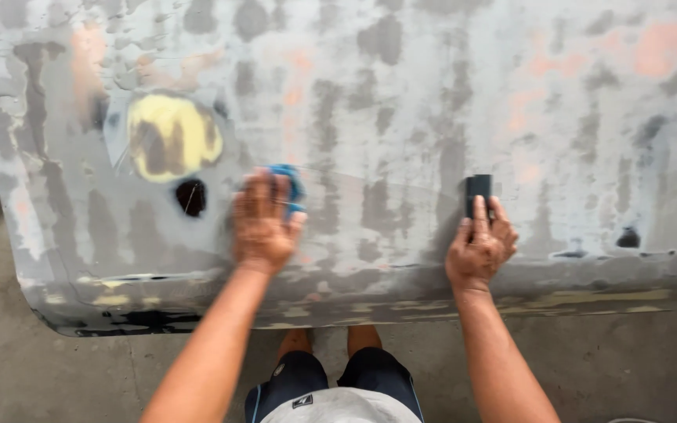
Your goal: The person sands a large, flat car part with a sanding block and wipes the surface with a blue cloth. They dip the cloth into a bucket of water and continue sanding and wiping the part.
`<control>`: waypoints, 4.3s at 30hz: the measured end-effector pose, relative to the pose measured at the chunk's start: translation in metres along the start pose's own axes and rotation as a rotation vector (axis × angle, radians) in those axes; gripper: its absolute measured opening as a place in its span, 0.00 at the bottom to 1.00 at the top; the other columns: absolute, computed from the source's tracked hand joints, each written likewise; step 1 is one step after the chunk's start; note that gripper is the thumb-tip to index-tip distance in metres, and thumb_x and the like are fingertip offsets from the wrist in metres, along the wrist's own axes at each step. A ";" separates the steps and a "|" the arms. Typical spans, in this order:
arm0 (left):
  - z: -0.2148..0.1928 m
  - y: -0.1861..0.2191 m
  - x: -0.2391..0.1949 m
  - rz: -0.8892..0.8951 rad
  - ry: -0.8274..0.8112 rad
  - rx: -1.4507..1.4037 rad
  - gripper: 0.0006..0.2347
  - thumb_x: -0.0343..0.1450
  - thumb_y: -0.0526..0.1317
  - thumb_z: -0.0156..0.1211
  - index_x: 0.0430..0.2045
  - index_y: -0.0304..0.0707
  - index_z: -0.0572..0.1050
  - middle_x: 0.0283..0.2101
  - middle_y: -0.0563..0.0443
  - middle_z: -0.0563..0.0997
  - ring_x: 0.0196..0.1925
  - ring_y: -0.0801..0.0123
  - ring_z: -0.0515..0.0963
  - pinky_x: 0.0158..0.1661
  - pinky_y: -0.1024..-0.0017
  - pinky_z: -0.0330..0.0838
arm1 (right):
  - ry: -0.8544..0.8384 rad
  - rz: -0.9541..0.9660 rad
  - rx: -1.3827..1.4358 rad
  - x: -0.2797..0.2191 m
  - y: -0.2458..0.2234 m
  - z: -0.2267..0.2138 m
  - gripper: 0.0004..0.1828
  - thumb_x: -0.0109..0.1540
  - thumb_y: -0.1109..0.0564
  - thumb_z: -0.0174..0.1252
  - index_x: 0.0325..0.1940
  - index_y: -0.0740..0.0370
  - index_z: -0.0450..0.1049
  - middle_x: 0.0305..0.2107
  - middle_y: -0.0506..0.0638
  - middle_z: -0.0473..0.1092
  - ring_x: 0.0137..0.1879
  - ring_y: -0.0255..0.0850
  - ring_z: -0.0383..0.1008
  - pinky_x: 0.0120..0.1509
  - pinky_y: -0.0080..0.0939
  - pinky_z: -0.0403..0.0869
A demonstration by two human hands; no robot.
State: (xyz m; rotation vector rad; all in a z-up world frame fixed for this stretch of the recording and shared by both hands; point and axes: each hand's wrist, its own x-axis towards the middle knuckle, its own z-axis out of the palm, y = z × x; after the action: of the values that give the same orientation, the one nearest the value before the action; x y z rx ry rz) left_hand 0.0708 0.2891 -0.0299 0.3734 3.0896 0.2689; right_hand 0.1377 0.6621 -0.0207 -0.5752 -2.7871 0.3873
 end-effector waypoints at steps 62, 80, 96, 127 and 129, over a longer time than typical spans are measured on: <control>-0.005 0.073 -0.067 0.141 0.069 -0.149 0.32 0.76 0.54 0.47 0.75 0.41 0.54 0.78 0.35 0.49 0.79 0.41 0.50 0.73 0.45 0.43 | 0.103 0.078 -0.045 -0.070 -0.020 -0.024 0.24 0.69 0.58 0.52 0.71 0.52 0.71 0.66 0.52 0.67 0.64 0.48 0.64 0.66 0.48 0.66; 0.016 0.209 0.051 0.179 -0.041 -0.131 0.34 0.77 0.58 0.44 0.77 0.45 0.42 0.79 0.41 0.36 0.81 0.47 0.35 0.74 0.48 0.30 | 0.077 0.069 -0.045 -0.004 0.044 -0.039 0.24 0.66 0.58 0.56 0.68 0.54 0.74 0.66 0.53 0.65 0.66 0.55 0.63 0.68 0.57 0.62; -0.004 0.083 0.073 -0.174 0.162 -0.060 0.33 0.80 0.55 0.48 0.78 0.38 0.48 0.79 0.34 0.44 0.80 0.40 0.48 0.74 0.43 0.42 | 0.073 -0.089 0.030 0.062 0.034 0.026 0.30 0.72 0.52 0.52 0.79 0.59 0.63 0.74 0.55 0.56 0.75 0.54 0.58 0.77 0.55 0.57; -0.018 0.086 0.076 -0.176 0.114 -0.125 0.32 0.76 0.53 0.47 0.74 0.37 0.54 0.77 0.33 0.49 0.79 0.41 0.49 0.72 0.42 0.43 | -0.227 -0.291 -0.024 0.144 -0.007 0.015 0.39 0.70 0.43 0.50 0.82 0.59 0.49 0.78 0.57 0.47 0.83 0.54 0.44 0.83 0.60 0.43; -0.017 0.087 0.079 -0.163 0.136 -0.122 0.33 0.75 0.54 0.47 0.74 0.36 0.53 0.77 0.33 0.48 0.79 0.40 0.48 0.72 0.41 0.42 | -0.070 -0.114 -0.030 0.149 -0.011 0.020 0.39 0.71 0.43 0.49 0.82 0.63 0.48 0.78 0.60 0.46 0.82 0.57 0.43 0.83 0.60 0.43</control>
State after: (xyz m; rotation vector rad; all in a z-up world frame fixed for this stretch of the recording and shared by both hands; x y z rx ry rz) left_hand 0.0141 0.3881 0.0016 0.1029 3.1895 0.4946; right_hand -0.0040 0.7101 -0.0048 -0.4138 -2.8807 0.3477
